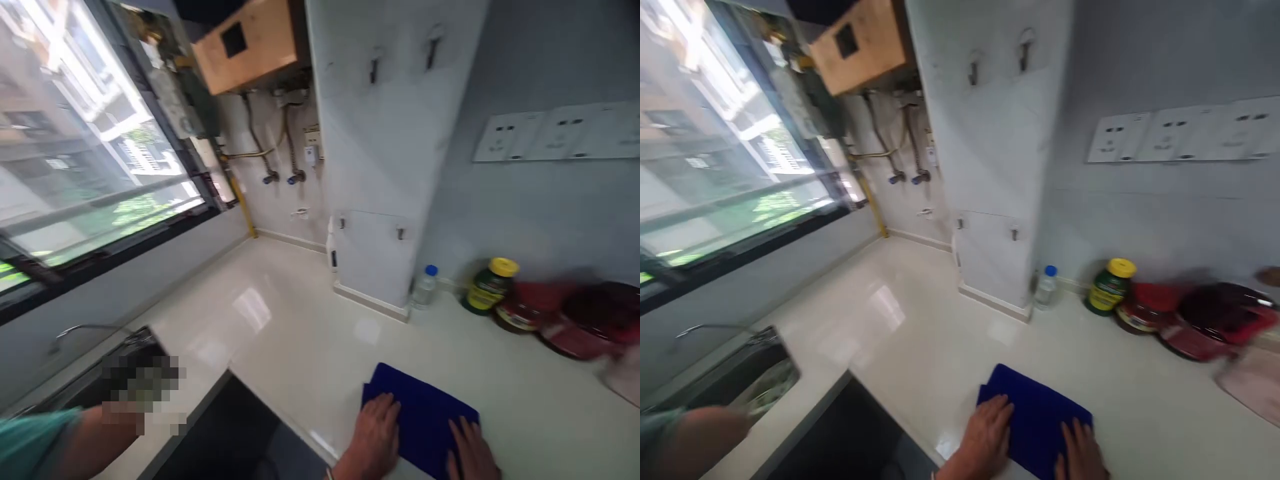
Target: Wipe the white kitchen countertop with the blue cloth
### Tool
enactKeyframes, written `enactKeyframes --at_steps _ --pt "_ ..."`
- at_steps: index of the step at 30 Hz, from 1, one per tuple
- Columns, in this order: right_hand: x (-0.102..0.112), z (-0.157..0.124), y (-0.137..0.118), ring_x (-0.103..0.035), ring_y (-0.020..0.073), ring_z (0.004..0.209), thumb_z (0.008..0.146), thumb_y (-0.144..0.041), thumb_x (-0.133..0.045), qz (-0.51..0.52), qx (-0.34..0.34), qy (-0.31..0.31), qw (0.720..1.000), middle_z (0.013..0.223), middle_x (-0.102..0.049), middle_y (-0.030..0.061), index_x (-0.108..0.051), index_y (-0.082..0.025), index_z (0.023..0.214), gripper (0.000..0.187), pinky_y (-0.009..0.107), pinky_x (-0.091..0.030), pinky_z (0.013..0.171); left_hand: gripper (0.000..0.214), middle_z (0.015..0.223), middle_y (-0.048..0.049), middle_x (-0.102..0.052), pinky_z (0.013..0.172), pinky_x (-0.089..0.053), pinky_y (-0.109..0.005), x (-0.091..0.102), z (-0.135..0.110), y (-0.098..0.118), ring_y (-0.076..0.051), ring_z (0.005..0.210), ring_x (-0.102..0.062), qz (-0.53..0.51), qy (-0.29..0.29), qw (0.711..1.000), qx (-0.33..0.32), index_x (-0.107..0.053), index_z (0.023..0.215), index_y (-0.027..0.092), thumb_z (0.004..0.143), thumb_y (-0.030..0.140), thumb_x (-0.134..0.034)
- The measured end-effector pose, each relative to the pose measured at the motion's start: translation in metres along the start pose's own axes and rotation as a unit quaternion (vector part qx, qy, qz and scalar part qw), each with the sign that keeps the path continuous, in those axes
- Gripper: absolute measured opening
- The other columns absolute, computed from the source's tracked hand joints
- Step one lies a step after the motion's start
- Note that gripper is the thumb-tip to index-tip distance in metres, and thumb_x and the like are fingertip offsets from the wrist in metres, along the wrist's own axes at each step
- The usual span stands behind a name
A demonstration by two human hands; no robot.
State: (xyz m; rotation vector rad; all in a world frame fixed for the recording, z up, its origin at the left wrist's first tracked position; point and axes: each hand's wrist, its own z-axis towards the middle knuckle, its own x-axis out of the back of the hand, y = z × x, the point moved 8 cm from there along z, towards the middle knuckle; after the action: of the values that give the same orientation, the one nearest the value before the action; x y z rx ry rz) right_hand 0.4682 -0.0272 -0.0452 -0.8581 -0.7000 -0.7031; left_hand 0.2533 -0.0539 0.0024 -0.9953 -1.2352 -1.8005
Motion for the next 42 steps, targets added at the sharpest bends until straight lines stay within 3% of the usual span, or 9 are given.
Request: enactKeyframes --at_steps 5,9,13,17,22,29,33,37,42 --pt "-0.002 0.025 -0.026 -0.046 0.0384 0.141 0.098 -0.029 -0.045 -0.010 -0.023 0.020 0.999 0.154 -0.047 0.0128 -0.036 -0.029 0.154 0.057 0.065 -0.045 0.110 0.065 0.160 -0.0096 -0.039 0.116 -0.043 -0.061 0.002 0.047 0.011 -0.031 0.149 -0.036 0.029 -0.021 0.995 -0.094 -0.033 0.155 0.029 0.093 0.022 -0.051" --pt "0.015 0.034 -0.007 -0.055 0.0307 0.132 0.103 -0.032 -0.041 0.023 -0.146 0.059 0.987 0.148 -0.053 0.0138 -0.029 -0.027 0.155 0.054 0.053 -0.054 0.102 0.060 0.159 -0.0067 -0.042 0.113 -0.047 -0.057 0.007 0.060 -0.002 -0.028 0.147 -0.038 0.080 -0.006 0.990 -0.117 -0.030 0.155 0.032 0.098 0.026 -0.046" --pt "0.024 0.041 -0.004 -0.064 0.0332 0.110 0.099 -0.034 -0.047 0.008 -0.165 0.072 0.984 0.124 -0.065 0.0152 -0.047 -0.023 0.144 0.046 0.054 -0.058 0.090 0.049 0.156 -0.0067 -0.047 0.115 -0.047 -0.051 0.014 0.063 -0.020 -0.025 0.145 -0.042 0.076 0.009 0.991 -0.114 -0.045 0.148 0.030 0.099 0.026 -0.044" --pt "0.024 0.054 -0.010 -0.066 0.0309 0.088 0.093 -0.026 -0.047 0.021 -0.171 0.057 0.983 0.097 -0.067 0.0132 -0.066 -0.020 0.116 0.030 0.051 -0.059 0.077 0.043 0.148 -0.0083 -0.056 0.111 -0.052 -0.044 0.024 0.058 -0.039 -0.024 0.138 -0.052 0.042 0.016 0.995 -0.091 -0.056 0.140 0.026 0.099 0.028 -0.045" --pt "0.037 0.063 -0.019 -0.065 0.0254 0.086 0.092 -0.021 -0.047 0.033 -0.148 0.058 0.987 0.095 -0.066 0.0096 -0.072 -0.023 0.098 0.026 0.044 -0.059 0.076 0.041 0.125 -0.0122 -0.069 0.104 -0.057 -0.042 0.033 0.061 -0.058 -0.025 0.118 -0.066 0.003 -0.024 0.999 -0.031 -0.061 0.134 0.022 0.098 0.034 -0.046" --pt "0.076 0.052 -0.039 -0.064 0.0268 0.119 0.099 -0.021 -0.049 0.043 -0.066 0.087 0.993 0.124 -0.071 0.0087 -0.067 -0.026 0.128 0.035 0.049 -0.054 0.102 0.019 0.108 -0.0062 -0.072 0.095 -0.058 -0.039 0.055 0.068 -0.055 -0.023 0.103 -0.068 -0.025 -0.121 0.991 -0.043 -0.070 0.098 0.025 0.087 0.019 -0.055" --pt "0.086 0.033 -0.045 -0.067 0.0228 0.113 0.101 -0.029 -0.048 0.148 -0.129 0.016 0.980 0.119 -0.072 0.0067 -0.068 -0.027 0.121 0.028 0.039 -0.055 0.100 0.024 0.099 -0.0027 -0.073 0.091 -0.056 -0.034 0.075 0.057 -0.053 -0.021 0.099 -0.069 -0.035 -0.188 0.981 -0.046 -0.069 0.098 0.028 0.084 0.017 -0.053" --pt "0.098 0.032 -0.045 -0.070 0.0192 0.092 0.102 -0.038 -0.045 0.235 -0.202 -0.026 0.950 0.103 -0.074 0.0049 -0.068 -0.025 0.111 0.028 0.029 -0.058 0.082 0.018 0.096 0.0000 -0.075 0.085 -0.055 -0.032 0.092 0.060 -0.062 -0.021 0.090 -0.070 -0.045 -0.261 0.964 0.018 -0.070 0.095 0.030 0.089 0.036 -0.054" --pt "0.145 0.099 -0.039 -0.069 0.0187 0.082 0.098 -0.048 -0.052 0.263 -0.210 0.060 0.940 0.094 -0.075 0.0061 -0.070 -0.021 0.103 0.033 0.029 -0.057 0.079 0.031 0.100 0.0019 -0.077 0.081 -0.055 -0.030 0.146 0.126 -0.057 -0.021 0.089 -0.072 -0.084 -0.114 0.989 0.030 -0.072 0.102 0.030 0.091 0.051 -0.052"
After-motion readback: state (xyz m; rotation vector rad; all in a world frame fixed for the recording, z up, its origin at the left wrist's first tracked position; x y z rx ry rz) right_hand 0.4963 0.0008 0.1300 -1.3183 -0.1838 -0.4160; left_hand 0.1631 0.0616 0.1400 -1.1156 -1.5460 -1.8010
